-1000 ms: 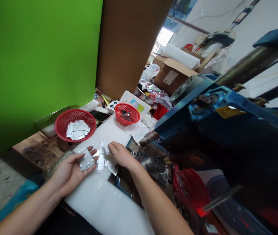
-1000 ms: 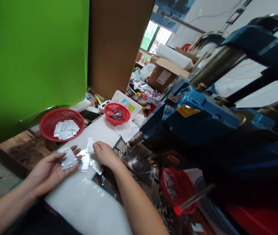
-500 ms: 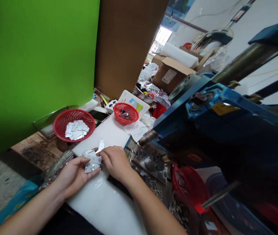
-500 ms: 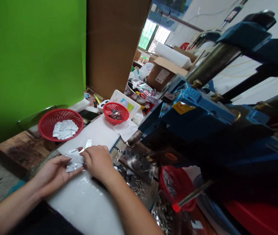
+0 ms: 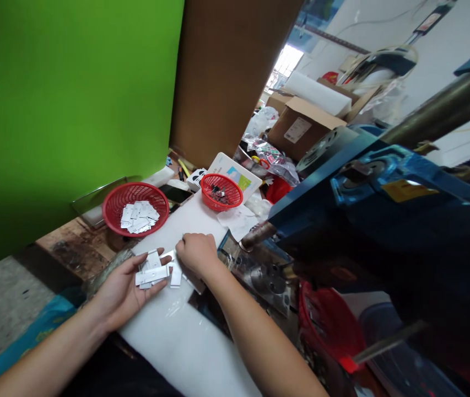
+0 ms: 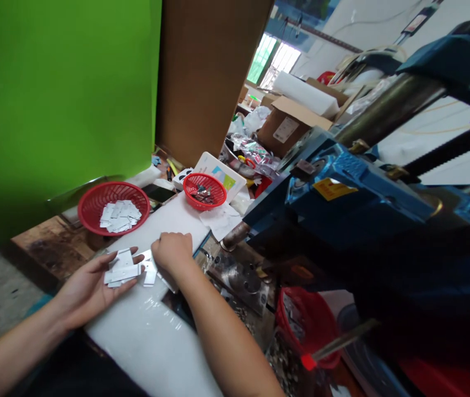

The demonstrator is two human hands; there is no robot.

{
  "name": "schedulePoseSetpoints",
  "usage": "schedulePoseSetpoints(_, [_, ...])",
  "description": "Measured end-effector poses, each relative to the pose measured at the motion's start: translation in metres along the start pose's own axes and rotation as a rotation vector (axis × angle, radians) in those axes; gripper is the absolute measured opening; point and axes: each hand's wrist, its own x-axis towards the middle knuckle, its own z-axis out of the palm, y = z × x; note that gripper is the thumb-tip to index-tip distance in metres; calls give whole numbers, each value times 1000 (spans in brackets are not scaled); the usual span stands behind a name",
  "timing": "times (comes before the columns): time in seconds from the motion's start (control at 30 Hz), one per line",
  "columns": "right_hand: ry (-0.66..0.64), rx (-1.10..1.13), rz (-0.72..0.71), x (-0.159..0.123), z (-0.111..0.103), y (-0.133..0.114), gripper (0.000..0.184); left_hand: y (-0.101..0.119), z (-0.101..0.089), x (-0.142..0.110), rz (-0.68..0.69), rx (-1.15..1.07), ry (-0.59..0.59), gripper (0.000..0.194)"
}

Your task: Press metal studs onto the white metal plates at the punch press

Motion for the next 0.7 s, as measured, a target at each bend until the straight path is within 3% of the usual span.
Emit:
schedulePoseSetpoints(0.23, [-55,670,-115,-27,0,31,30,-4,-1,5,-28,60,-20,35])
schedulePoseSetpoints(0.33, [-73,811,-113,-37,2,33,29,-9,3,6,-55,82,-42,36])
schedulePoseSetpoints(0.57, [-135,729,-244,-46,-5,23,30,-14,6,0,-74,86,3,41])
schedulePoseSetpoints(0.7, [6,589,-182,-39,-1,26,21,-1,-10,-12,-39,134,86,41])
